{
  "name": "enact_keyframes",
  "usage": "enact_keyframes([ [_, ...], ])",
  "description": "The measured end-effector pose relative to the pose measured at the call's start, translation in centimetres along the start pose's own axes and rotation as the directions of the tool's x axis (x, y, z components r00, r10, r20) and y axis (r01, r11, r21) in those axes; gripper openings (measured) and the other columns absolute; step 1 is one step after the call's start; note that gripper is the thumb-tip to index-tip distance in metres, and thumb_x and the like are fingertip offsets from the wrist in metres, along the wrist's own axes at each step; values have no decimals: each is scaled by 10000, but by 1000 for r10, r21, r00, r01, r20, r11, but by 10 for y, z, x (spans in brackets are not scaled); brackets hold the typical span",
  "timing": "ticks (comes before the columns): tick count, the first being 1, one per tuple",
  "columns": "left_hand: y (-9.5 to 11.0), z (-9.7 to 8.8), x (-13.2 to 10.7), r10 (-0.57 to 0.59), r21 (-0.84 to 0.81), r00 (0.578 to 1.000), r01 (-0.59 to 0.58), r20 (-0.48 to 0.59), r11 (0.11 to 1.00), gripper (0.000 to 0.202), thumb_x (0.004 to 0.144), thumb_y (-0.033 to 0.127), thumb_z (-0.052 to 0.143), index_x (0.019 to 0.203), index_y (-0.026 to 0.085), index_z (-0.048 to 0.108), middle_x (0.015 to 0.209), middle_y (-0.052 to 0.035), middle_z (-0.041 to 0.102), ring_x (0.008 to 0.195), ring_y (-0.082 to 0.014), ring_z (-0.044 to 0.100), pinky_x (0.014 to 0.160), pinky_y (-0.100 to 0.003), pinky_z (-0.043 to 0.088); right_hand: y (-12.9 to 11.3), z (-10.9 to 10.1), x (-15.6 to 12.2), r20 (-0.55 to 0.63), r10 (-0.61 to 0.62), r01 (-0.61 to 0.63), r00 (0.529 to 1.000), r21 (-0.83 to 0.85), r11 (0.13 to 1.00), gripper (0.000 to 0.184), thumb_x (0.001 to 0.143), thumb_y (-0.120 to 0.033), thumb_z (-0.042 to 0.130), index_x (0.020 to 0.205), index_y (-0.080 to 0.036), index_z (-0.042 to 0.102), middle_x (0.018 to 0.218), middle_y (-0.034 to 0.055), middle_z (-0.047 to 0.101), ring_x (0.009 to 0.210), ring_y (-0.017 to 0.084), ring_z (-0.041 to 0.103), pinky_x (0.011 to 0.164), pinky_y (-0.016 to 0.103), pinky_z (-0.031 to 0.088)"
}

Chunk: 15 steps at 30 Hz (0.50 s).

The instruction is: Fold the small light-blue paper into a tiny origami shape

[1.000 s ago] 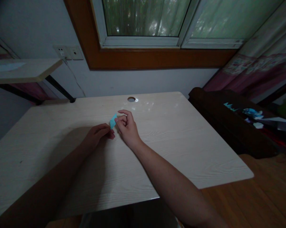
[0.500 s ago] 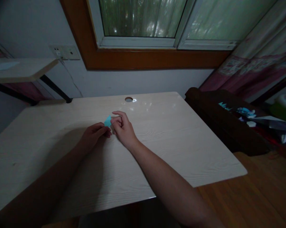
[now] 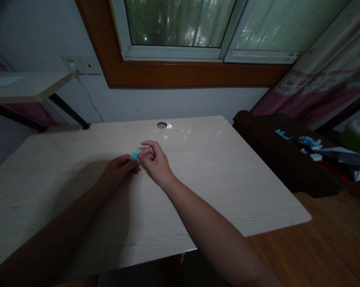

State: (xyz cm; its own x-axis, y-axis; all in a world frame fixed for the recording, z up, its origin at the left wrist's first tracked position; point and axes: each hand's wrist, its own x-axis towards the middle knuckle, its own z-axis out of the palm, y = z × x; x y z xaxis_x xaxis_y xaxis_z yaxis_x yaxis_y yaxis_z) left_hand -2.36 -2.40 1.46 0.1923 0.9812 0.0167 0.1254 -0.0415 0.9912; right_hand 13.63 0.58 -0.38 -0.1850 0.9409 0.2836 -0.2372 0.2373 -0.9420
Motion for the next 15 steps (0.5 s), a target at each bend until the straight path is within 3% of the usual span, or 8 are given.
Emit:
enact_keyframes([
  [4, 0, -1, 0, 35, 14, 999, -35, 3, 999, 282, 866, 415, 608, 746, 169, 677, 713, -16, 664, 686, -147, 609, 685, -257, 485, 3, -1, -2, 60, -1, 1, 998, -5, 1000, 384, 827, -276, 686, 1179, -271, 534, 833, -31, 642, 576, 84, 535, 541, 225, 412],
  [15, -4, -2, 0, -19, -38, 1000, 19, 10, 999, 265, 860, 384, 607, 784, 149, 702, 750, -36, 694, 710, -154, 641, 720, -264, 520, 3, -1, -1, 40, -15, 16, 999, -34, 999, 377, 832, -265, 685, 1173, -272, 525, 809, -37, 643, 578, 91, 563, 544, 226, 431],
])
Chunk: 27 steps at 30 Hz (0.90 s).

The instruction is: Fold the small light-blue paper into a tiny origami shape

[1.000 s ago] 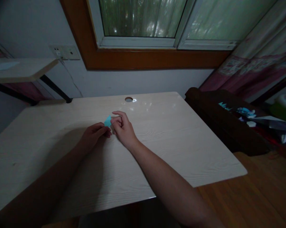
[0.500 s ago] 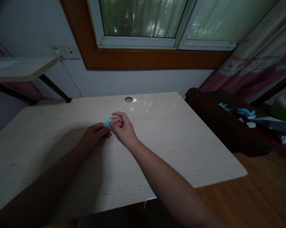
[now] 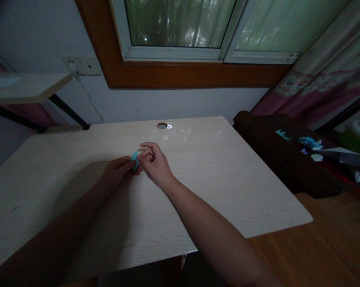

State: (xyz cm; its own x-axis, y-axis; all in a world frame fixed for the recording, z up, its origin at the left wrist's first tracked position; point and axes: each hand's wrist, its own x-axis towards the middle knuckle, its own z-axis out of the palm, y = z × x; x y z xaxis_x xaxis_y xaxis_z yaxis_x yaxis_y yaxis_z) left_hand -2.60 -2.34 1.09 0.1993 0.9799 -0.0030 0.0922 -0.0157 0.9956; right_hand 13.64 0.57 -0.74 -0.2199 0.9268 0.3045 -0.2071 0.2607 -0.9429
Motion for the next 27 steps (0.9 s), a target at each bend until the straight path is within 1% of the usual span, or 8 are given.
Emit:
enact_keyframes([
  [3, 0, 2, 0, 5, 17, 1000, -5, -25, 1000, 255, 849, 395, 628, 815, 153, 703, 758, -33, 699, 711, -155, 655, 724, -268, 531, 0, 0, 0, -17, -15, 15, 1000, -8, 1000, 354, 837, -256, 682, 1160, -268, 539, 804, -37, 639, 587, 92, 560, 551, 231, 424],
  [6, 1, 3, -1, 15, 48, 998, -12, -62, 999, 263, 824, 420, 664, 852, 160, 699, 776, -32, 709, 712, -160, 668, 711, -266, 533, -2, -1, 0, -22, -29, 27, 999, -69, 997, 326, 843, -258, 677, 1147, -265, 558, 793, -36, 636, 584, 90, 537, 541, 227, 402],
  [11, 1, 2, -1, 41, 119, 997, -32, -72, 992, 307, 873, 435, 597, 795, 156, 700, 742, -41, 716, 713, -164, 660, 715, -263, 516, -5, 0, -2, 8, -28, 29, 1000, -178, 984, 269, 876, -286, 644, 1134, -261, 573, 779, -28, 640, 566, 98, 521, 532, 234, 391],
  [16, 2, 2, -2, 7, -7, 998, -8, -67, 1000, 293, 865, 409, 605, 763, 151, 700, 744, -44, 724, 721, -172, 667, 739, -277, 521, -6, 0, -3, 12, -30, 31, 999, -182, 983, 285, 874, -265, 641, 1149, -267, 566, 793, -27, 638, 572, 100, 523, 538, 235, 400],
  [20, 4, 3, -3, -22, -75, 998, 17, -65, 997, 270, 856, 396, 620, 781, 151, 705, 746, -45, 734, 712, -175, 677, 747, -283, 527, -7, 0, -2, 6, -30, 30, 1000, -166, 986, 301, 861, -245, 648, 1149, -263, 562, 801, -30, 634, 586, 99, 534, 554, 235, 415],
  [24, 2, 3, -3, -51, -116, 997, 44, -63, 992, 269, 850, 405, 625, 800, 152, 700, 775, -51, 745, 696, -180, 688, 750, -302, 542, -6, 0, -1, -8, -11, 9, 1000, -164, 986, 304, 857, -260, 651, 1147, -261, 558, 805, -28, 633, 592, 101, 527, 557, 238, 420],
  [27, -2, 2, -2, -60, -123, 996, 51, -64, 991, 276, 854, 414, 618, 814, 153, 698, 783, -58, 749, 704, -188, 694, 762, -317, 550, -4, 1, -1, -20, -18, 15, 1000, -151, 988, 301, 853, -263, 657, 1138, -265, 560, 792, -32, 623, 589, 101, 518, 553, 238, 416],
])
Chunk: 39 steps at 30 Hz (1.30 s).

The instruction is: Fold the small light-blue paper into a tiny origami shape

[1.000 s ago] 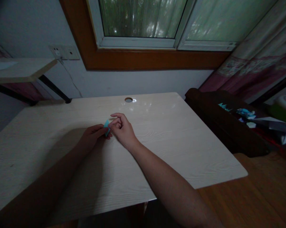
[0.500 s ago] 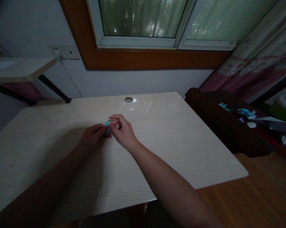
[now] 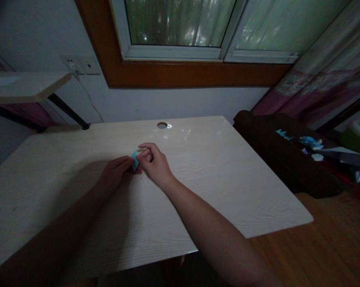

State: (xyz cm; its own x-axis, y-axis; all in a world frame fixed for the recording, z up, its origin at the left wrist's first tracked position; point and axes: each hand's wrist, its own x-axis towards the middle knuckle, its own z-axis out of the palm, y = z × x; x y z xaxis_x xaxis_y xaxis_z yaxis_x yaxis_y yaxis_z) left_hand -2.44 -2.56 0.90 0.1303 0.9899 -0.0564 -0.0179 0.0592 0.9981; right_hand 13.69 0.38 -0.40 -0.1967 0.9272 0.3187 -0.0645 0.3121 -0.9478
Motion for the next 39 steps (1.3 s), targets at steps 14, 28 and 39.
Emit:
enact_keyframes([
  [14, 4, 0, 2, 65, 153, 996, -73, 55, 986, 326, 857, 466, 623, 781, 160, 705, 751, -40, 707, 722, -165, 651, 722, -266, 520, 3, -1, -1, 42, 43, -47, 998, 103, 994, 375, 851, -347, 673, 1189, -282, 524, 907, -17, 631, 583, 83, 566, 541, 226, 465],
  [28, 8, 1, -2, -39, 166, 990, 17, 133, 986, 307, 822, 444, 662, 751, 154, 731, 758, -64, 750, 688, -183, 688, 707, -297, 547, -6, 1, 0, 9, 82, -83, 997, 167, 982, 336, 832, -321, 688, 1132, -256, 551, 714, -54, 602, 579, 106, 556, 524, 231, 418],
  [39, -2, -3, 3, -75, 231, 982, 33, 176, 972, 255, 823, 419, 678, 785, 168, 708, 767, -58, 762, 696, -175, 715, 705, -281, 562, -5, 0, -2, -42, 15, -11, 999, 91, 996, 284, 873, -338, 648, 1130, -258, 559, 728, -52, 583, 626, 109, 540, 589, 253, 419],
])
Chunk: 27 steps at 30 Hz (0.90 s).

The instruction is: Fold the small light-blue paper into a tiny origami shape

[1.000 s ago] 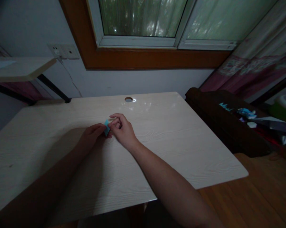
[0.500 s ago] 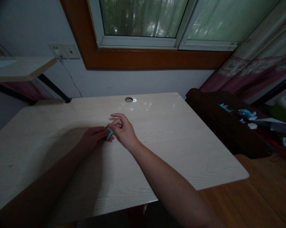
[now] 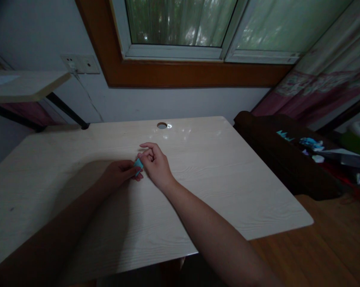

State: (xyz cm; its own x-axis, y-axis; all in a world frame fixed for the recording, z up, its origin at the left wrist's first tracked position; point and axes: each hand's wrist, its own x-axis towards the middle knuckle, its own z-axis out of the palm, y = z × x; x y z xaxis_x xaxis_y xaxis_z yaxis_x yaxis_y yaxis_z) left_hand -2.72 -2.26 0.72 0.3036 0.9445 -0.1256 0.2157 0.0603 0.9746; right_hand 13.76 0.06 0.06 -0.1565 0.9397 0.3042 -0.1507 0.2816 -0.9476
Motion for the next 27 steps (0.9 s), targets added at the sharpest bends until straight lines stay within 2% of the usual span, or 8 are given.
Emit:
enact_keyframes([
  [8, 8, 1, -3, 13, 80, 1000, -15, 24, 997, 281, 823, 431, 670, 710, 174, 699, 719, -57, 753, 681, -183, 713, 697, -289, 558, 1, -1, 1, -67, -32, 30, 997, -35, 999, 290, 877, -347, 649, 1138, -267, 554, 735, -49, 584, 644, 116, 544, 618, 262, 432],
  [20, 7, 1, -4, 35, 69, 999, -37, 21, 997, 255, 830, 402, 659, 759, 163, 712, 736, -63, 751, 691, -180, 703, 704, -287, 548, 0, -1, 1, -148, -55, 43, 987, -83, 996, 305, 878, -333, 638, 1156, -274, 530, 694, -64, 578, 603, 116, 514, 595, 258, 412],
  [27, 5, 0, -4, 62, 90, 996, -67, 58, 994, 232, 820, 382, 645, 785, 164, 716, 748, -64, 748, 712, -187, 704, 724, -302, 545, 2, -5, 6, -191, -39, 35, 981, -22, 999, 313, 870, -324, 643, 1151, -258, 520, 687, -60, 583, 605, 114, 539, 582, 246, 416],
])
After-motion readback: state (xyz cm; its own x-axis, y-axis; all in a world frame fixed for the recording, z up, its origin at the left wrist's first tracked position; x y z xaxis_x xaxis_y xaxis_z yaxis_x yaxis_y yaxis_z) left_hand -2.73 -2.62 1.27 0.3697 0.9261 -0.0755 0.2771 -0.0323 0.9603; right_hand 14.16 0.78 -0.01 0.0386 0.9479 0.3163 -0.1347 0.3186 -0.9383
